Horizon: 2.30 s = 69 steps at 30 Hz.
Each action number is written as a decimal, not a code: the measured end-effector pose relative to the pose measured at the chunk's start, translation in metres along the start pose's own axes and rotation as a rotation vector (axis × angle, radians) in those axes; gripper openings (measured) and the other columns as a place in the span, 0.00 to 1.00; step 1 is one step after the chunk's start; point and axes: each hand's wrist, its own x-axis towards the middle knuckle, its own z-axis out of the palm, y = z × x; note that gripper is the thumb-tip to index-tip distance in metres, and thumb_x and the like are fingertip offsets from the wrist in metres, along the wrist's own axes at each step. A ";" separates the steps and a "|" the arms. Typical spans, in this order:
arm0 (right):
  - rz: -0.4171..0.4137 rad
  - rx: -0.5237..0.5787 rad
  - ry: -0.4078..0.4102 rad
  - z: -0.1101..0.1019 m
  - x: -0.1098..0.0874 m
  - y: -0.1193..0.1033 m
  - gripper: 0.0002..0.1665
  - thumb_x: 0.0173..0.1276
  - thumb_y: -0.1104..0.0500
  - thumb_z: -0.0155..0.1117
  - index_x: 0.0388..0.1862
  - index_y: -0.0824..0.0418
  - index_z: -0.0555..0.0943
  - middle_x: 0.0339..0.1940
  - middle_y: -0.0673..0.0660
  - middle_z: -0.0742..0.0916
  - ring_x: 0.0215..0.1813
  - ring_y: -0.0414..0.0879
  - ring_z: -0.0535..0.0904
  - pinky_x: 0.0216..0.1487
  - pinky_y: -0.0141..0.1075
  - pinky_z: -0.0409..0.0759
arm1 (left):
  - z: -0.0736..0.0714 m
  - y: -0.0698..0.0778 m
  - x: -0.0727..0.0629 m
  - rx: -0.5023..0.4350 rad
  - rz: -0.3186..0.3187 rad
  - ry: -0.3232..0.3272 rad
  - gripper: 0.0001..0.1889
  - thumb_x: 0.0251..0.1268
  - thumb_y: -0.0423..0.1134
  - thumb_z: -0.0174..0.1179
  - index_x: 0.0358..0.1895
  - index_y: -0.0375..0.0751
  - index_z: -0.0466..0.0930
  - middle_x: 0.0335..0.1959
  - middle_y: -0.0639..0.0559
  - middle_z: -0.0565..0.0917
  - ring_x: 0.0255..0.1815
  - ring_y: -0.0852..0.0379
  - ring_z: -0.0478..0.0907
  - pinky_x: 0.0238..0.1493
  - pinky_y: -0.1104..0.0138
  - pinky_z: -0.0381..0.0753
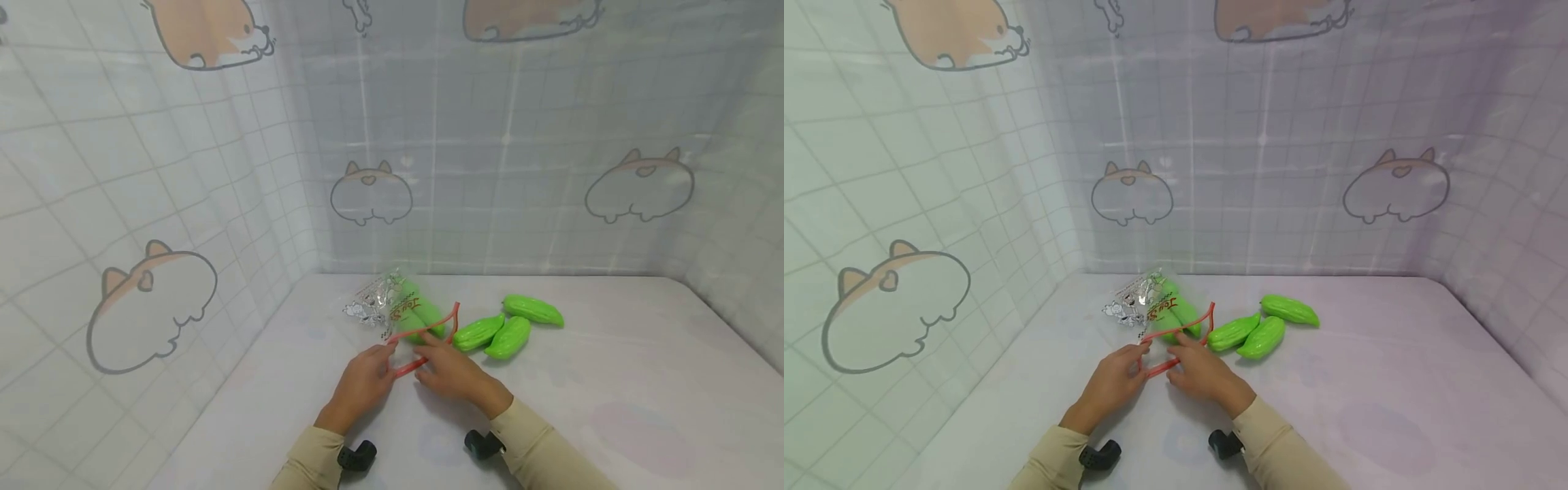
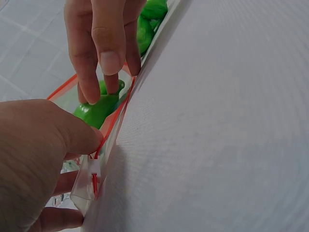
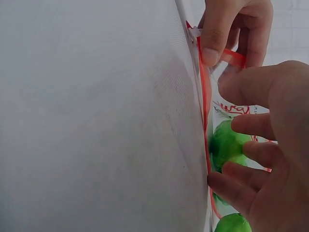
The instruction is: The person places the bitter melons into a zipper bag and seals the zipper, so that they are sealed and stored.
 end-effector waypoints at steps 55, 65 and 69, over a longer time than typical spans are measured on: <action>0.144 0.131 0.458 -0.062 -0.081 0.043 0.09 0.67 0.66 0.68 0.46 0.62 0.87 0.40 0.53 0.89 0.39 0.40 0.83 0.40 0.36 0.82 | -0.004 0.004 0.001 0.024 -0.092 -0.097 0.24 0.58 0.37 0.69 0.61 0.41 0.82 0.52 0.48 0.86 0.56 0.49 0.81 0.55 0.53 0.79; 0.230 0.093 0.571 -0.075 -0.092 0.063 0.11 0.68 0.63 0.67 0.48 0.62 0.87 0.37 0.52 0.89 0.38 0.44 0.83 0.41 0.38 0.81 | -0.002 0.003 -0.001 0.003 -0.069 -0.064 0.25 0.57 0.35 0.70 0.60 0.39 0.83 0.52 0.46 0.86 0.55 0.48 0.82 0.54 0.52 0.80; 0.308 0.117 0.596 -0.077 -0.095 0.071 0.11 0.70 0.62 0.66 0.49 0.62 0.87 0.38 0.53 0.89 0.41 0.47 0.84 0.41 0.38 0.81 | -0.001 0.004 -0.001 0.005 -0.056 -0.046 0.24 0.56 0.33 0.70 0.59 0.39 0.83 0.52 0.46 0.86 0.54 0.48 0.82 0.54 0.53 0.80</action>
